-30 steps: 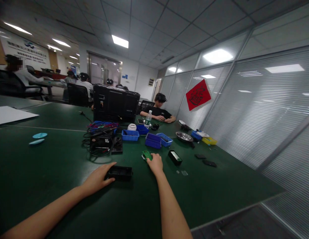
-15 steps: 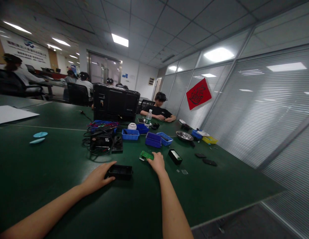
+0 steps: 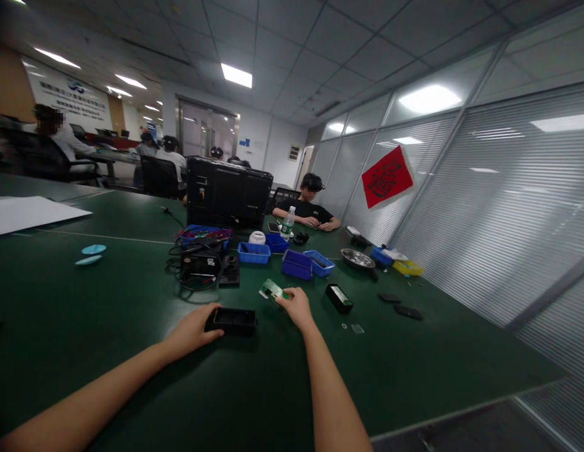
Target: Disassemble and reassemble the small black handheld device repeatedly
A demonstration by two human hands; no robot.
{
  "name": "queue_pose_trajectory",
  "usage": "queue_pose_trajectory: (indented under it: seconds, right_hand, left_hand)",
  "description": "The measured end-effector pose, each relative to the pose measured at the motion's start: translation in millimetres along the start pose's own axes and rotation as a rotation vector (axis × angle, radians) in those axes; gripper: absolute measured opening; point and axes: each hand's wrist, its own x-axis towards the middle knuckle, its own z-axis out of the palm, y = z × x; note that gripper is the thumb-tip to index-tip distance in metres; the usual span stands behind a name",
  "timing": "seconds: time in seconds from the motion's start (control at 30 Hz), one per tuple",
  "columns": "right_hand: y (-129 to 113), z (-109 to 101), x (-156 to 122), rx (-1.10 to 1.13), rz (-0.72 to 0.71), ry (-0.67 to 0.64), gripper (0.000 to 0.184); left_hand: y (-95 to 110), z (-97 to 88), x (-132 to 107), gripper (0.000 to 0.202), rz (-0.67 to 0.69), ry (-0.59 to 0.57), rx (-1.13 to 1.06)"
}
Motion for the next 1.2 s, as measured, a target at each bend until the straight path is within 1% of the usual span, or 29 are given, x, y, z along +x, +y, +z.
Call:
queue_pose_trajectory:
  seconds: [0.07,0.13,0.2,0.27,0.37,0.53,0.7,0.8,0.9,1.03,1.13,1.2]
  right_hand:
    - [-14.5,3.7,-6.0,0.239,-0.056,-0.077,0.037]
    - [-30.5,8.3,-14.0,0.384,-0.134,-0.134,0.035]
    - [-45.2,13.5,-22.6,0.406,-0.198,-0.180,0.032]
    - [-56.3,18.6,-30.0,0.383,-0.219,-0.246,0.033]
    - [-64.8,23.6,-36.7,0.275,-0.256,-0.306,0.033]
    - [-65.8,24.8,-38.4,0.142,-0.285,-0.311,0.034]
    - [-63.9,26.1,-39.1,0.042,-0.360,-0.274,0.036]
    - [-63.6,26.7,-40.1,0.031,-0.398,-0.306,0.036]
    - [-64.1,25.6,-40.0,0.059,-0.394,-0.337,0.038]
    - [-63.1,26.3,-40.0,0.054,-0.375,-0.347,0.035]
    - [-61.3,33.4,-42.6,-0.010,-0.368,-0.399,0.043]
    - [-60.8,40.2,-45.0,-0.064,-0.348,-0.407,0.046]
  left_hand:
    - [0.9,-0.8,0.1,0.045,-0.020,0.006,0.005]
    - [1.5,-1.3,0.0,0.045,-0.017,0.018,0.007]
    - [1.9,-1.4,-0.1,0.046,-0.007,0.028,0.004]
    - [2.1,-1.4,-0.3,0.046,-0.016,0.028,0.004]
    - [2.1,-1.2,-0.4,0.046,-0.026,0.019,0.007]
    - [1.0,-0.8,-0.4,0.048,0.009,0.024,0.005]
    - [1.8,-0.8,-0.5,0.048,-0.006,0.027,0.020]
    - [3.3,-2.1,-0.9,0.048,-0.007,0.017,0.020]
    - [3.7,-3.1,-1.4,0.050,-0.007,0.013,0.010]
    - [0.8,-0.8,-1.4,0.053,0.019,0.038,0.002]
    - [-3.5,2.4,-0.1,0.051,0.046,0.087,-0.012]
    - [-6.3,3.8,1.2,0.049,0.052,0.122,-0.016]
